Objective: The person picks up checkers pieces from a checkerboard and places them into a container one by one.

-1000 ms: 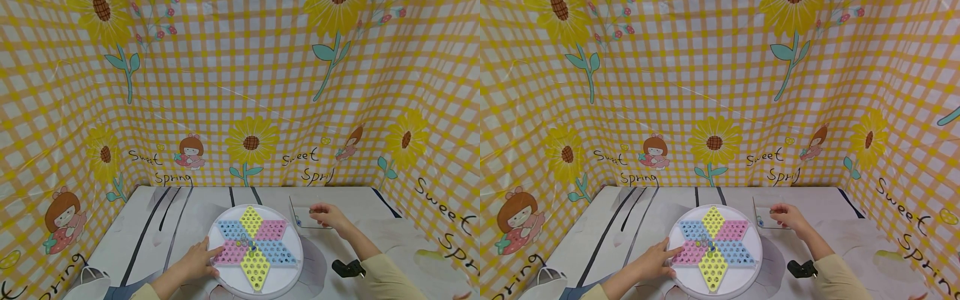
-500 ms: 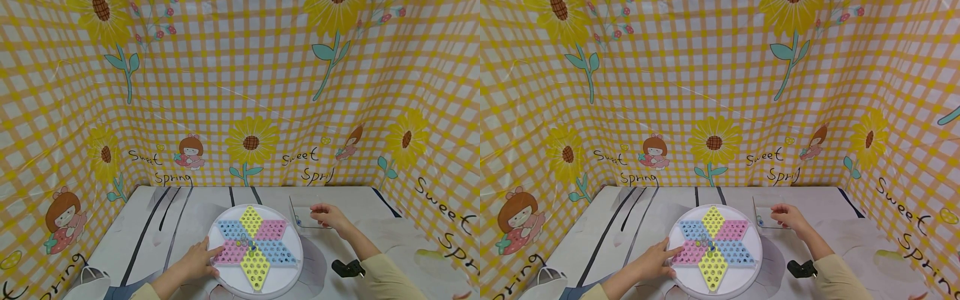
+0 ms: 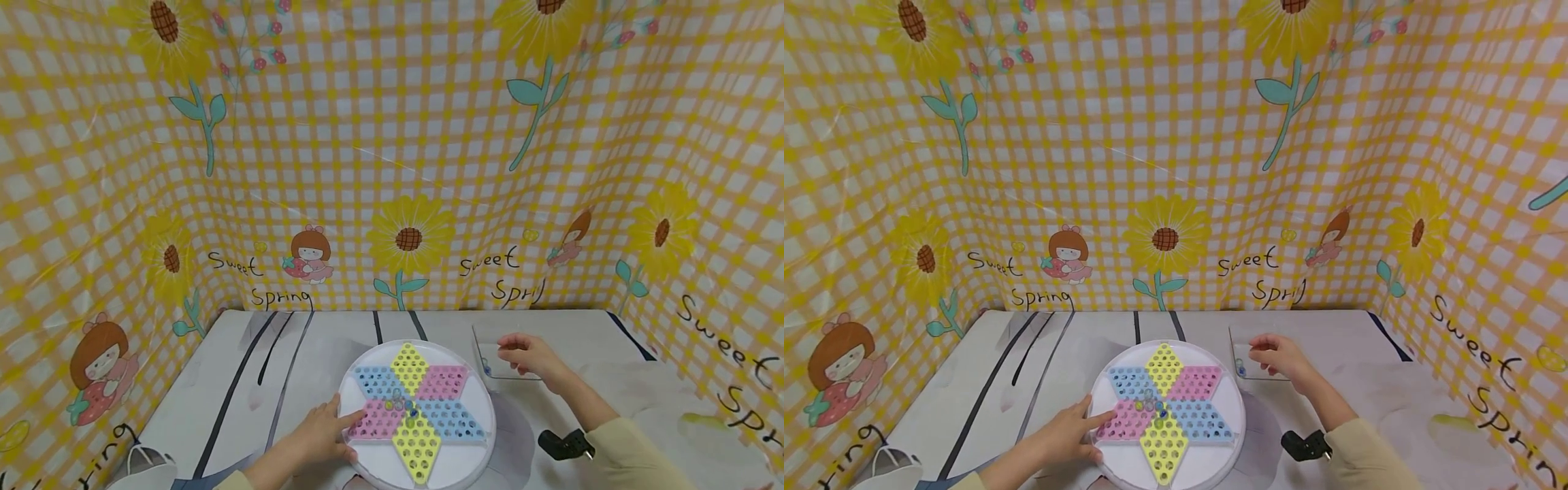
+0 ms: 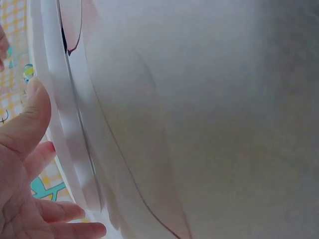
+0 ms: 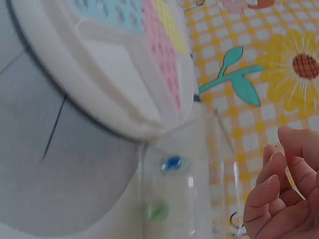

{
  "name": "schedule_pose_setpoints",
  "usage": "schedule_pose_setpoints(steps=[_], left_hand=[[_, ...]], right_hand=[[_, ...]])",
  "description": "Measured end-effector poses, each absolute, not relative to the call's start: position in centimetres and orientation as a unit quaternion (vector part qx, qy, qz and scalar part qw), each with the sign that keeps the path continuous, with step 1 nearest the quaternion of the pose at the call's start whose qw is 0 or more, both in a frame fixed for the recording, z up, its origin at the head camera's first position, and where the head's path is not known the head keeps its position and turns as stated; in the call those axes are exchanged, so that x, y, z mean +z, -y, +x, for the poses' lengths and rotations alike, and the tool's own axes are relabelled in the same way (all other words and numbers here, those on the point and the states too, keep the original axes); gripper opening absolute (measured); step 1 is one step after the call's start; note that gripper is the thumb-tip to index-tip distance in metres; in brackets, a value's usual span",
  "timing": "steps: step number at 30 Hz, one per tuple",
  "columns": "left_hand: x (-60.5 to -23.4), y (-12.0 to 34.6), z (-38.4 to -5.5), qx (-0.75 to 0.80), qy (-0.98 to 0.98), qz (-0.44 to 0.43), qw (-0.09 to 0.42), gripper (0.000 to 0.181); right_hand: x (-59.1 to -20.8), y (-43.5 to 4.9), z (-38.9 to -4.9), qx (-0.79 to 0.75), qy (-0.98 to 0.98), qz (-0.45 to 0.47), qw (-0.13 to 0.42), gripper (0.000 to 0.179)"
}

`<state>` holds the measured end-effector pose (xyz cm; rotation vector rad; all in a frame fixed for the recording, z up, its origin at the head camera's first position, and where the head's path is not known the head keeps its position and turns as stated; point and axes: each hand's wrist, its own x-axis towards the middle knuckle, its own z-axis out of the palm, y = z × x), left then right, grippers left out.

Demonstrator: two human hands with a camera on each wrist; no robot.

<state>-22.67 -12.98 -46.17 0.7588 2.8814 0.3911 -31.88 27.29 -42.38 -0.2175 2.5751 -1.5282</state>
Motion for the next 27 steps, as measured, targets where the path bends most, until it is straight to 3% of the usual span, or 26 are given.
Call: schedule_pose_setpoints(steps=[10, 22, 27], left_hand=[[-46.0, 12.9, -22.2, 0.126, -0.955, 0.26, 0.066, 0.069], [-45.6, 12.8, -22.3, 0.125, -0.953, 0.269, 0.061, 0.07], [-45.7, 12.8, -22.1, 0.123, -0.955, 0.261, 0.062, 0.07]], right_hand=[[-41.2, -21.4, -30.0, -0.496, -0.853, -0.126, 0.1, 0.038], [-44.3, -15.9, -28.7, -0.484, -0.843, -0.148, 0.183, 0.029], [-45.4, -14.4, -28.0, -0.469, -0.843, -0.178, 0.192, 0.024]])
